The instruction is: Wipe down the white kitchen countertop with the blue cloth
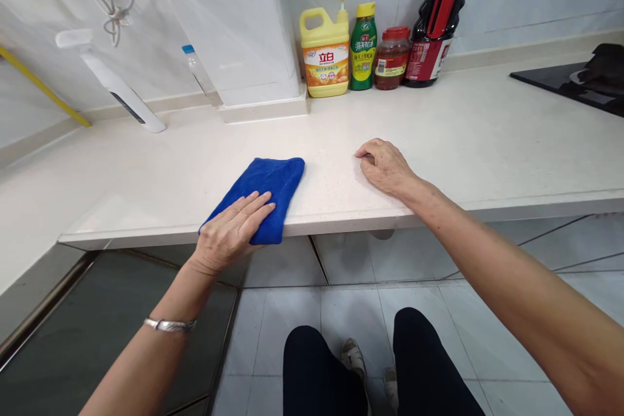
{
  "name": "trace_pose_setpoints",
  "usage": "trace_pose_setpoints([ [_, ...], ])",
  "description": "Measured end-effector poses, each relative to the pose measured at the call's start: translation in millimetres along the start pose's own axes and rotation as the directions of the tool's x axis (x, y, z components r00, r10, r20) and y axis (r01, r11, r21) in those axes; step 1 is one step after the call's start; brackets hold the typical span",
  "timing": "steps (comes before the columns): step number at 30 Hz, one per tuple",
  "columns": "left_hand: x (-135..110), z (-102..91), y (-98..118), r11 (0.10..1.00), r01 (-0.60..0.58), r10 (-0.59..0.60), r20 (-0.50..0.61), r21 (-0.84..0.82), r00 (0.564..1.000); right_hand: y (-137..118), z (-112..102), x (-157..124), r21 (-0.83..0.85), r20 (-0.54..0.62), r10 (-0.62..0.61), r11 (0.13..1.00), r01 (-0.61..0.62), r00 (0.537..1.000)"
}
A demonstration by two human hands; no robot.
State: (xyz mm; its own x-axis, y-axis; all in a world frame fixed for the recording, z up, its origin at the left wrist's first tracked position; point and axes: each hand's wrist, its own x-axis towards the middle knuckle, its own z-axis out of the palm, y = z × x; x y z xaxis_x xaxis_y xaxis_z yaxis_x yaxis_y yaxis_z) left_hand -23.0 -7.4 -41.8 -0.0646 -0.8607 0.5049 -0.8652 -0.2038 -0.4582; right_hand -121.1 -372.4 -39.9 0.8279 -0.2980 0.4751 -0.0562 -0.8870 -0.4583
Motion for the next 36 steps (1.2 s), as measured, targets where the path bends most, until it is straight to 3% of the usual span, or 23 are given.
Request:
trace_pose_setpoints([
  [13, -55, -10.6, -43, 0.985, 0.172, -0.171, 0.057, -0.029, 0.984, 2, -1, 0, -0.004, 0.036, 0.001, 1.000, -0.001, 0.999],
  [19, -68, -17.3, -53, 0.986, 0.168, -0.168, 0.040, 0.001, 0.985, 0, -1, 0, 0.002, 0.032, 0.013, 1.000, -0.013, 0.999],
  [31, -64, -28.5, -32, 0.929, 0.368, -0.370, 0.166, 0.041, 0.914, -4, 3, 5, -0.120, 0.062, 0.047, 0.992, -0.039, 0.997],
  [36, -51, -25.3, -18, 0.939, 0.338, -0.343, 0.083, 0.064, 0.936, -15, 5, 2, -0.199, 0.051, 0.018, 0.980, -0.008, 0.999],
])
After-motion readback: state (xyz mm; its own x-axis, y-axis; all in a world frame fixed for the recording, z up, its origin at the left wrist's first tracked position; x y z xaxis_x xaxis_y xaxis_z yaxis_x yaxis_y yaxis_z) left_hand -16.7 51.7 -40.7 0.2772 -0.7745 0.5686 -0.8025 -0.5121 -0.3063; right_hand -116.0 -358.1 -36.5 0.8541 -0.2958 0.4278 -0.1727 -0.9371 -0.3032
